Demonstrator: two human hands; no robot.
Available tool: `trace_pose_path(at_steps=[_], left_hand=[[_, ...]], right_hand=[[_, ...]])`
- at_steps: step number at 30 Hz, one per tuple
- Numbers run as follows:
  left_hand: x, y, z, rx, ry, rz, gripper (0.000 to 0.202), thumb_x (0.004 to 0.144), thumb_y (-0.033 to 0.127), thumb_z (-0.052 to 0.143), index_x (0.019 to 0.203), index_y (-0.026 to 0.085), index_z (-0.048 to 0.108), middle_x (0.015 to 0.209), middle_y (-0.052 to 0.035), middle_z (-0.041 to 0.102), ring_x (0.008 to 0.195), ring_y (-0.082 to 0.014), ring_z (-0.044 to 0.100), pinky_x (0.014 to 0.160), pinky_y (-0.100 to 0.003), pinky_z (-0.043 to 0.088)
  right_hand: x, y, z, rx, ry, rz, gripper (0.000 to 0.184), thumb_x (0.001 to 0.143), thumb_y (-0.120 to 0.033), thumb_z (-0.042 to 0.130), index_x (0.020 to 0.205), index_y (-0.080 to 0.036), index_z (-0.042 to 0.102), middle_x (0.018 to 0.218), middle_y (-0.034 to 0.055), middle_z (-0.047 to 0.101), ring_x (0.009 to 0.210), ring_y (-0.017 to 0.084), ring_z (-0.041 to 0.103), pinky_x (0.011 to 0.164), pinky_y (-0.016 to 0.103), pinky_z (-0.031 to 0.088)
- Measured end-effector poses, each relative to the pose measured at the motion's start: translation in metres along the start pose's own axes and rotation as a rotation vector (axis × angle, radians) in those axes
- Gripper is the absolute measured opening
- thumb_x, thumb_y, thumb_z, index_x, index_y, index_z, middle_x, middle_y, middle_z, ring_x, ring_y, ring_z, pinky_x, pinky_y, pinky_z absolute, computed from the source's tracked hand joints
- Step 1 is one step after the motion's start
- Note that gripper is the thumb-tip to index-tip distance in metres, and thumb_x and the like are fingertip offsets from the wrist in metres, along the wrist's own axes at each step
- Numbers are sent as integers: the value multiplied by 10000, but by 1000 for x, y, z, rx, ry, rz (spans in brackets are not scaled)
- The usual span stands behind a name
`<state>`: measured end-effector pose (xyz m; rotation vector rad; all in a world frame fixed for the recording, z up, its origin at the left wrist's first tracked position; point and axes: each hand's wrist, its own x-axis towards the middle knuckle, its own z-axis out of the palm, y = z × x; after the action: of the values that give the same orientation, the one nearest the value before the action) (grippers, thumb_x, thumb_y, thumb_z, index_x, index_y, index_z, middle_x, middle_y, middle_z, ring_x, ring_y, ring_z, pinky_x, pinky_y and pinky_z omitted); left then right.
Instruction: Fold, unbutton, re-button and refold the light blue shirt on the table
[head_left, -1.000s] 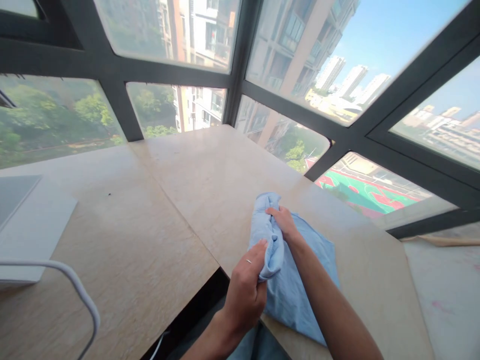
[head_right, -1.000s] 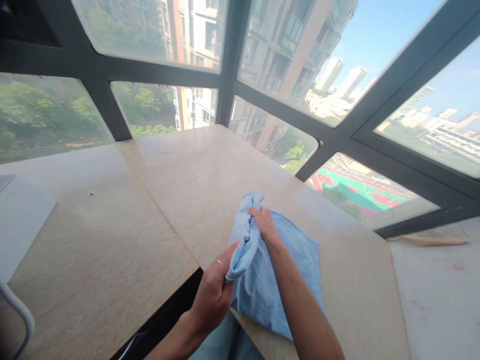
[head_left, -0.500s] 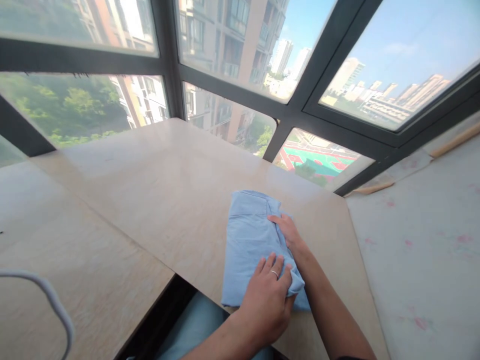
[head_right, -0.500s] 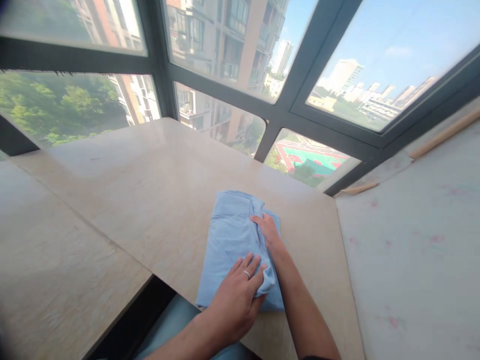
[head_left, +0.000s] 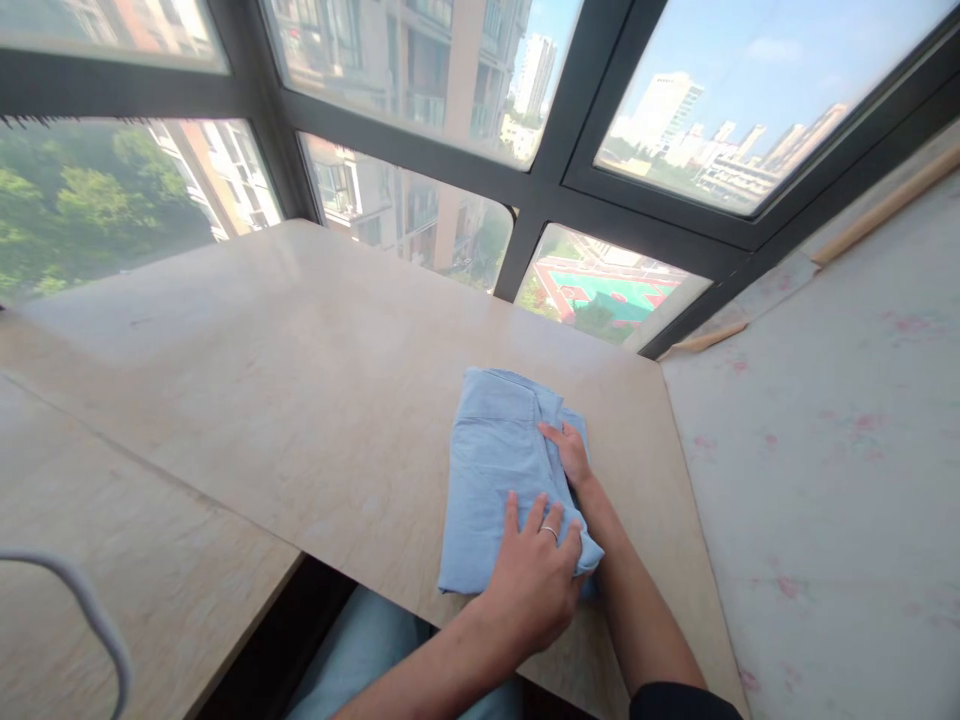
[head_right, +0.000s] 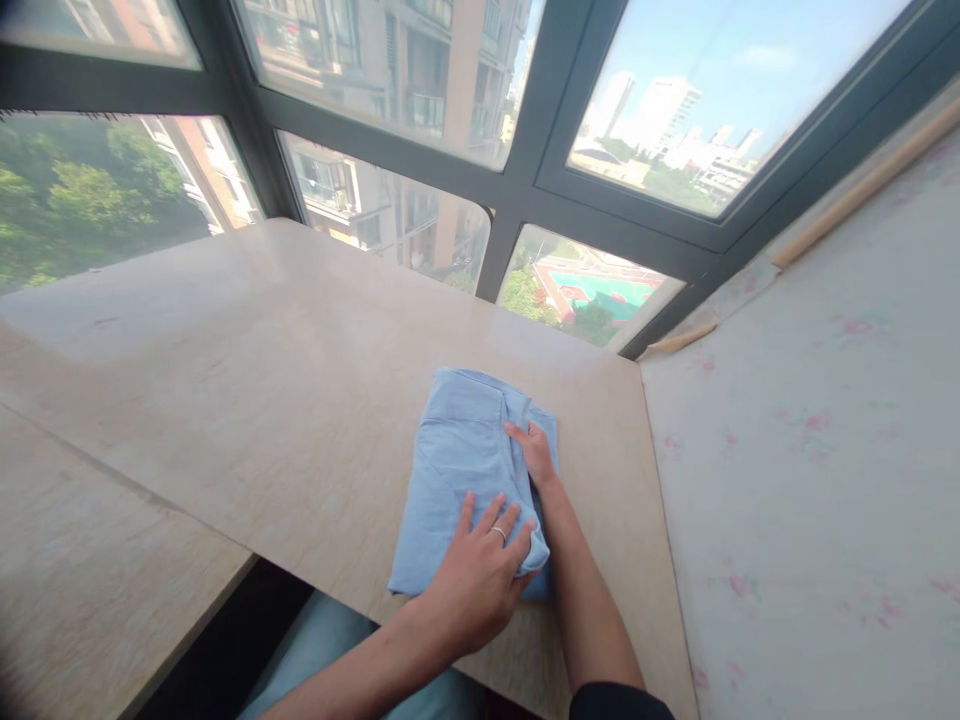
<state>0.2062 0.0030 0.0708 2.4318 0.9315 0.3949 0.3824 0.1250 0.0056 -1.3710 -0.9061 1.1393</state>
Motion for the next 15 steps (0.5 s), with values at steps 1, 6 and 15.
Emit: trace_pose_path(at_steps=[1, 6, 15], left_hand=[[-1, 0, 1, 2, -1, 2, 509, 1000, 442, 348, 1405, 173, 500, 1436, -176, 520, 1401, -358, 380, 1119, -701, 241], [3, 11, -2, 10, 19, 25, 501, 996, 416, 363, 1430, 192, 477, 1455, -156, 509, 1381, -354, 414, 1113, -673, 292], [27, 24, 29, 91, -6, 85, 519, 991, 417, 382, 1419, 150, 501, 1455, -207, 491, 1388, -399, 397, 1095, -709, 287]], right_hand=[[-1, 4, -1, 30, 15, -15, 369, 635, -490, 785, 879, -220, 721, 872, 18, 760, 940, 271, 677, 849, 377, 515], [0, 11, -5, 97, 127, -39, 433, 629, -510, 766, 928, -200, 723, 906, 40, 754, 995, 284, 653, 878, 394, 501], [19, 24, -39, -17, 326, -113, 273, 662, -455, 680, 716, -187, 685, 758, 21, 701, 932, 249, 602, 901, 357, 459]])
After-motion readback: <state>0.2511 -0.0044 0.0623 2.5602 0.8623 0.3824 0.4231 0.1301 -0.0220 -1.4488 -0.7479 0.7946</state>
